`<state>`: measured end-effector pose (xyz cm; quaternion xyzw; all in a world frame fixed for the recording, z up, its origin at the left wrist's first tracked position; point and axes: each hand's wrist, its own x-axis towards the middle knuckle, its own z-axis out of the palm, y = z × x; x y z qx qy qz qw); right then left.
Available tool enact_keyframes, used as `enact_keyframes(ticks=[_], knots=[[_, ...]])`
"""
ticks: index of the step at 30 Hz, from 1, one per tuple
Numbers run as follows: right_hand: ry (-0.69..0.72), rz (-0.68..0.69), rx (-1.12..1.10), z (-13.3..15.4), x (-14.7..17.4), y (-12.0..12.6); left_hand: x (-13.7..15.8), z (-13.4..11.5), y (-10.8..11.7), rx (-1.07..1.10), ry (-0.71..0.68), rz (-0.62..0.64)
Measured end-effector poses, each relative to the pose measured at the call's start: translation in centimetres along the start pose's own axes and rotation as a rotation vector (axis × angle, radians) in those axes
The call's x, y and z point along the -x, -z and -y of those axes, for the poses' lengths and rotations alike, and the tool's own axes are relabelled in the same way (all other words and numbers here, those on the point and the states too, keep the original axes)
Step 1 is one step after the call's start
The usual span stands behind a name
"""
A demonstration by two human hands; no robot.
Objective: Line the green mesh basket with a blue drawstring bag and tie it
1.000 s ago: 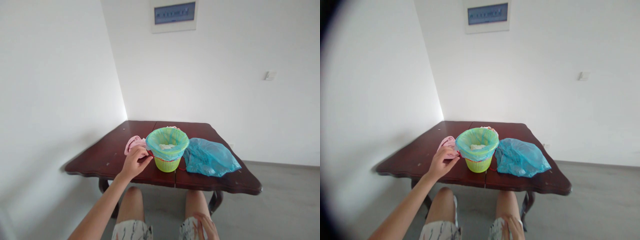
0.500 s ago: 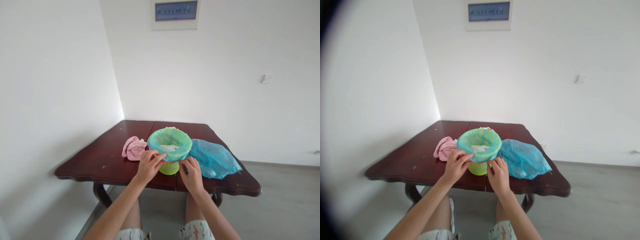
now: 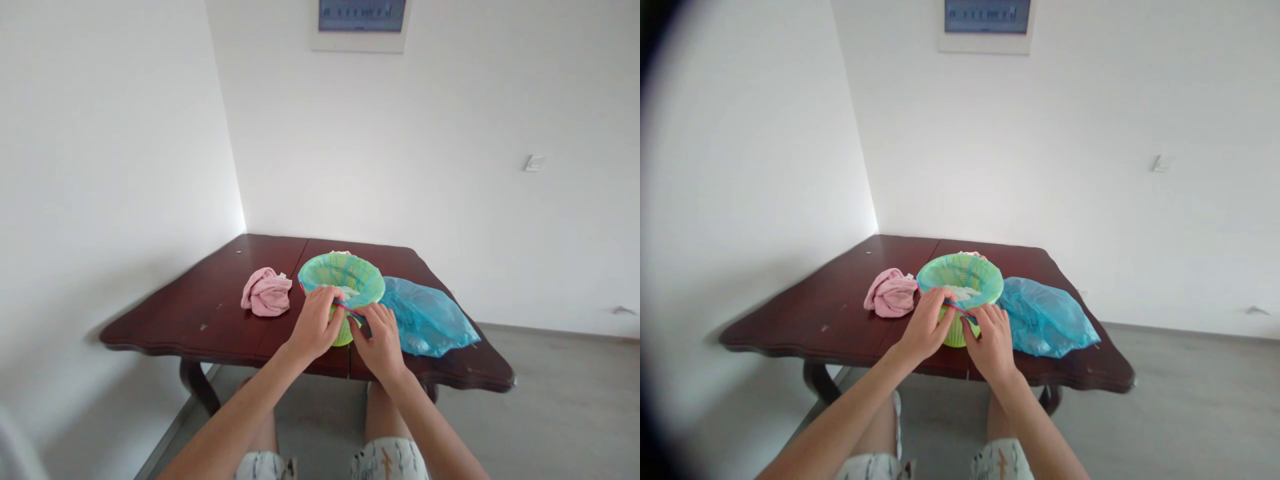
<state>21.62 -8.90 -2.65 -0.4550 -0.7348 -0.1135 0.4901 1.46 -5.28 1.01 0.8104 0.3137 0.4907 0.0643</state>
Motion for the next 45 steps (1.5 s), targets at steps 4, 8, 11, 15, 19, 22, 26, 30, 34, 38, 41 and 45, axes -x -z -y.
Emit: enact_keyframes(ticks=[4,8,11,15,19,22,26,30,34,38,41,45], knots=[[-0.028,0.064,0.059,-2.0,-1.3,1.6,-0.3,1.1,0.4,0.022,0.042,-0.002],[-0.060,0.116,-0.054,-5.6,-2.2,3.6,-1.1,1.9,1.4,0.047,0.134,0.016],[-0.068,0.213,-0.140,-9.0,-3.1,4.7,-2.2,2.4,2.4,0.011,0.137,0.061],[-0.217,0.350,-0.072,-13.2,-5.3,5.1,-4.2,3.7,4.3,-0.112,0.066,0.099],[-0.408,0.388,0.033,-16.1,-8.4,3.9,-7.2,6.2,6.4,-0.166,0.087,0.159],[-0.560,0.477,0.042,-17.5,-11.4,2.3,-10.1,8.8,7.3,-0.078,0.156,0.298],[-0.733,0.639,-0.042,-18.3,-15.9,-0.1,-14.8,12.2,7.3,-0.121,0.245,0.367],[-0.756,0.561,-0.132,-17.3,-20.5,-1.9,-19.3,13.6,6.9,-0.260,0.263,0.240],[-0.603,0.288,-0.271,-14.7,-23.8,-2.3,-21.8,12.4,7.4,-0.334,0.233,0.115],[-0.469,0.116,-0.503,-11.4,-23.2,-0.8,-21.0,10.4,9.4,-0.270,0.167,0.128],[-0.465,0.100,-0.657,-9.7,-20.2,2.1,-18.5,8.7,11.7,-0.169,0.027,0.197],[-0.596,0.116,-0.879,-8.4,-15.3,7.4,-13.5,6.0,15.2,-0.040,-0.083,0.193]])
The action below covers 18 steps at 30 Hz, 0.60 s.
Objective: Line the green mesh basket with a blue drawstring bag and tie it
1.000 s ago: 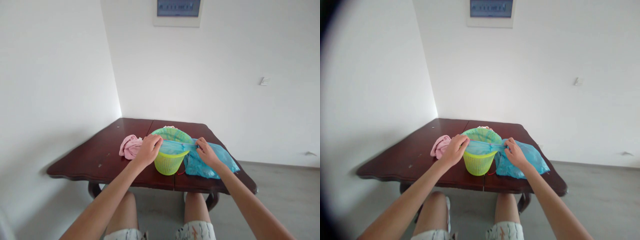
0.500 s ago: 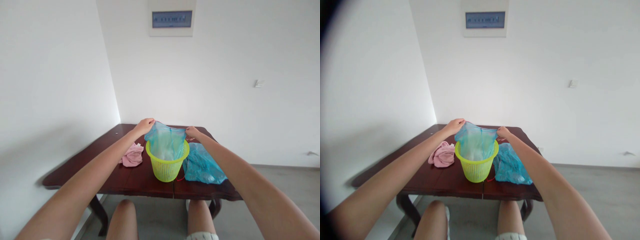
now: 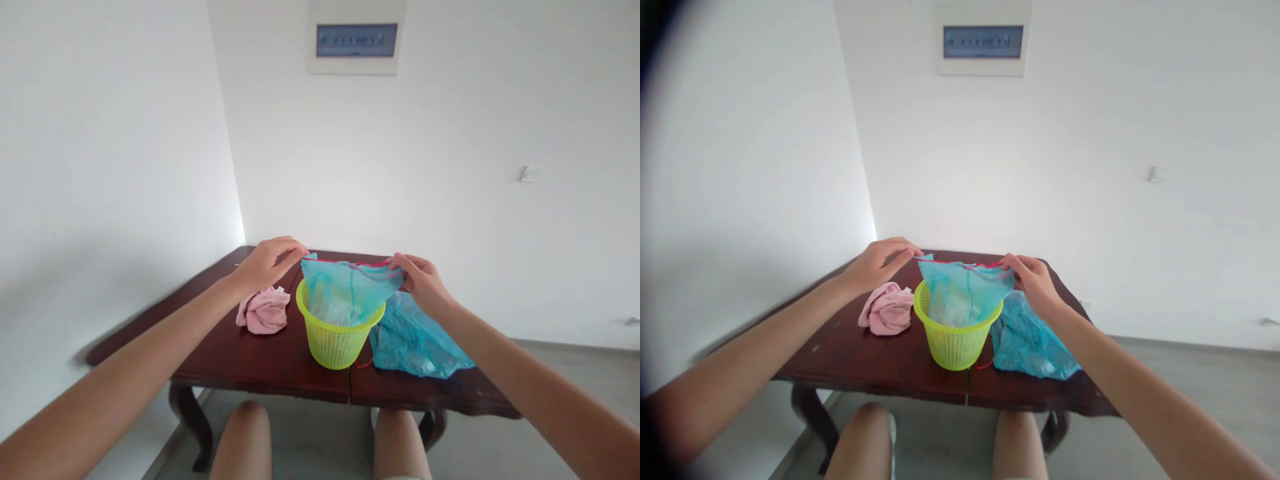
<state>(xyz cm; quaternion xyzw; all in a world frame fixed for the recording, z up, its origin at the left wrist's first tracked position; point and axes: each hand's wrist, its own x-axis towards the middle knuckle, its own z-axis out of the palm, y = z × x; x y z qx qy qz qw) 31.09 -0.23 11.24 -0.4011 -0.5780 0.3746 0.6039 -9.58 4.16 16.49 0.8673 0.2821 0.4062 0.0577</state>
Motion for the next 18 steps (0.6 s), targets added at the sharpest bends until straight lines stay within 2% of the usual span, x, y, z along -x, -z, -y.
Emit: enact_keyframes(ticks=[2,4,7,9,13,15,18], knots=[[-0.033,0.010,0.030,0.6,3.1,1.3,2.8,-1.6,0.7,0.087,0.067,-0.037],[-0.051,0.048,0.109,0.6,6.1,2.0,5.6,-3.0,0.6,0.178,0.208,-0.105],[-0.101,0.168,0.206,-0.5,10.1,2.0,9.3,-4.5,-1.1,0.351,0.414,-0.218],[-0.109,0.228,0.344,-1.4,12.2,1.7,11.3,-5.1,-2.6,0.505,0.517,-0.248],[-0.028,0.237,0.708,-2.3,14.6,1.0,14.4,-5.3,-3.9,0.645,0.748,-0.100],[0.008,0.221,0.793,-2.4,15.0,0.4,15.5,-5.1,-3.5,0.661,0.899,-0.007],[0.107,0.090,0.861,-3.1,14.9,-1.0,16.4,-4.8,-2.2,0.734,1.065,0.122]])
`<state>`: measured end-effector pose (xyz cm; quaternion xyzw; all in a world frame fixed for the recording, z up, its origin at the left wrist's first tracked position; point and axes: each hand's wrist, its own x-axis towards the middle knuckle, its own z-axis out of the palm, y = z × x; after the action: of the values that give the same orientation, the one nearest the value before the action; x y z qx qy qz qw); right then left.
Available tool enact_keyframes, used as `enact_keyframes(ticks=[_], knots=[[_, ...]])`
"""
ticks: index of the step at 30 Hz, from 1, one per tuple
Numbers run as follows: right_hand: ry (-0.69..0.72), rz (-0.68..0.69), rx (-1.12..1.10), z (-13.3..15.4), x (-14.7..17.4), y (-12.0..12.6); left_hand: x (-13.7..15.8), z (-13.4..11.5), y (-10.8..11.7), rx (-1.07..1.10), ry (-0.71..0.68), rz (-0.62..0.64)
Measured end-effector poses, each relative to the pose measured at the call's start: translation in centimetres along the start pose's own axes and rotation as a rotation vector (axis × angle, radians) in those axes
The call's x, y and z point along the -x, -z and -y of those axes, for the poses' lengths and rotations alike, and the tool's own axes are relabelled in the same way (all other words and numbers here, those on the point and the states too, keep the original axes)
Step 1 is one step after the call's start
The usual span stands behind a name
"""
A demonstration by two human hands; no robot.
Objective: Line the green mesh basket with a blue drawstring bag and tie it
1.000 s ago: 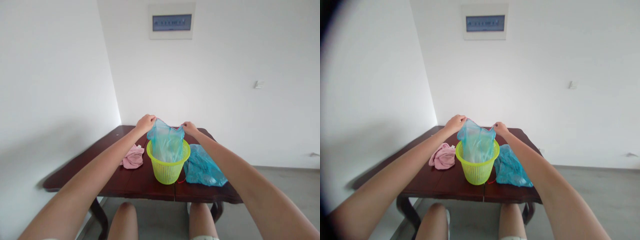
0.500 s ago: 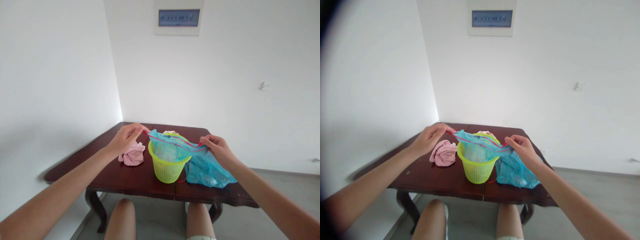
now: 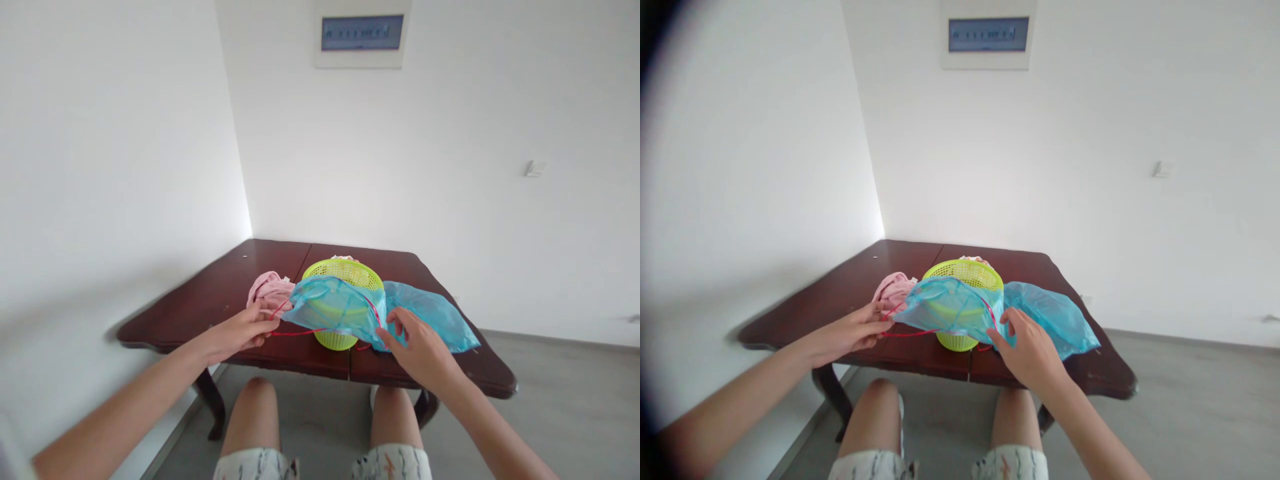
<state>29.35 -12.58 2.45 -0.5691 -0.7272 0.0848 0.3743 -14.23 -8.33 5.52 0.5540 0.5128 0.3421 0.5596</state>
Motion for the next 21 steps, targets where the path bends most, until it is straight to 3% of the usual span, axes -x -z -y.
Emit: enact_keyframes(ticks=[3,7,13,18,21], knots=[[0.031,-0.109,0.042,-0.1,-0.5,-2.3,0.5,-0.6,0.5,0.004,-0.001,0.089],[-0.008,-0.112,-0.061,-1.1,-0.8,-4.4,1.1,-2.6,0.0,0.011,-0.247,-0.009],[-0.120,-0.096,-0.291,-2.1,-1.2,-5.4,0.9,-5.1,-0.2,0.293,-0.405,0.049],[-0.127,-0.096,-0.300,-1.7,-1.5,-6.6,-0.2,-4.7,-1.9,0.474,-0.444,0.095],[-0.128,-0.138,-0.386,-1.7,-1.4,-5.4,0.0,-4.8,-2.8,0.528,-0.497,0.099]])
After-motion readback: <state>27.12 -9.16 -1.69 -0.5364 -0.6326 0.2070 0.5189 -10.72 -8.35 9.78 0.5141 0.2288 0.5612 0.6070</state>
